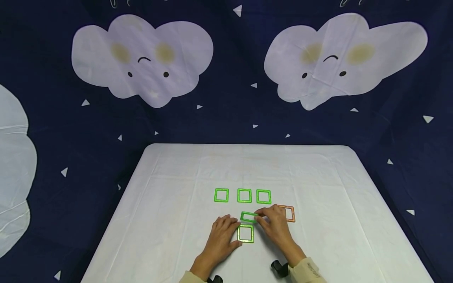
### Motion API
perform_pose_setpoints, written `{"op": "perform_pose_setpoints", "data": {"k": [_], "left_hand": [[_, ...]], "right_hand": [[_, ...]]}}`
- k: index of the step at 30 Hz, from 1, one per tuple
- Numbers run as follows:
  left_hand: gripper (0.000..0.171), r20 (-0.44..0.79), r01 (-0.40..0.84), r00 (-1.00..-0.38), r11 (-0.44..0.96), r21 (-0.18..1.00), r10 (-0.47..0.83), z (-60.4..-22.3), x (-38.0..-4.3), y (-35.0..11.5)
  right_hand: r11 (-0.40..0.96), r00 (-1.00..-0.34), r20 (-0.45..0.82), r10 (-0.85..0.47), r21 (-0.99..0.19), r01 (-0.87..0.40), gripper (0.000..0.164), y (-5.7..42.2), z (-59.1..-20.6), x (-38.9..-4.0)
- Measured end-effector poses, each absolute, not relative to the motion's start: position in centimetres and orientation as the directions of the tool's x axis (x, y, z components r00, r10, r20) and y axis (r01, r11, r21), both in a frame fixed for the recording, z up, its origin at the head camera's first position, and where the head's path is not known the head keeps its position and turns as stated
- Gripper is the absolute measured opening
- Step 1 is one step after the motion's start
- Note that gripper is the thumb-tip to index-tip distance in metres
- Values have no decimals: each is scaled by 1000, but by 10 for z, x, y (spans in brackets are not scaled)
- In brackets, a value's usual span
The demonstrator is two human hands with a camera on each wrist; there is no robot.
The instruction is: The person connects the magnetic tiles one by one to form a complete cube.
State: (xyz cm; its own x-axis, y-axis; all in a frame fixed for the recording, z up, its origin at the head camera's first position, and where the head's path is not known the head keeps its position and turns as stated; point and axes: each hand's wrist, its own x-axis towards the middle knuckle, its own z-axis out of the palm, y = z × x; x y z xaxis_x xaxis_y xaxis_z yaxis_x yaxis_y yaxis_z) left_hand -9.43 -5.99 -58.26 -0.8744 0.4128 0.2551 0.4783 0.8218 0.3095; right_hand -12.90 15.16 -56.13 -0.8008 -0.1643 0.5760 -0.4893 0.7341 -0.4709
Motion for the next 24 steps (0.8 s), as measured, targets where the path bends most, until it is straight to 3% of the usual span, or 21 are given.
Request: {"op": "perform_pose_setpoints", "data": {"k": [24], "left_hand": [[54, 229, 454, -889, 828, 328, 396, -582, -93, -66]], "right_hand": [[751, -818, 541, -194, -454, -479, 17, 143, -562, -130]]}}
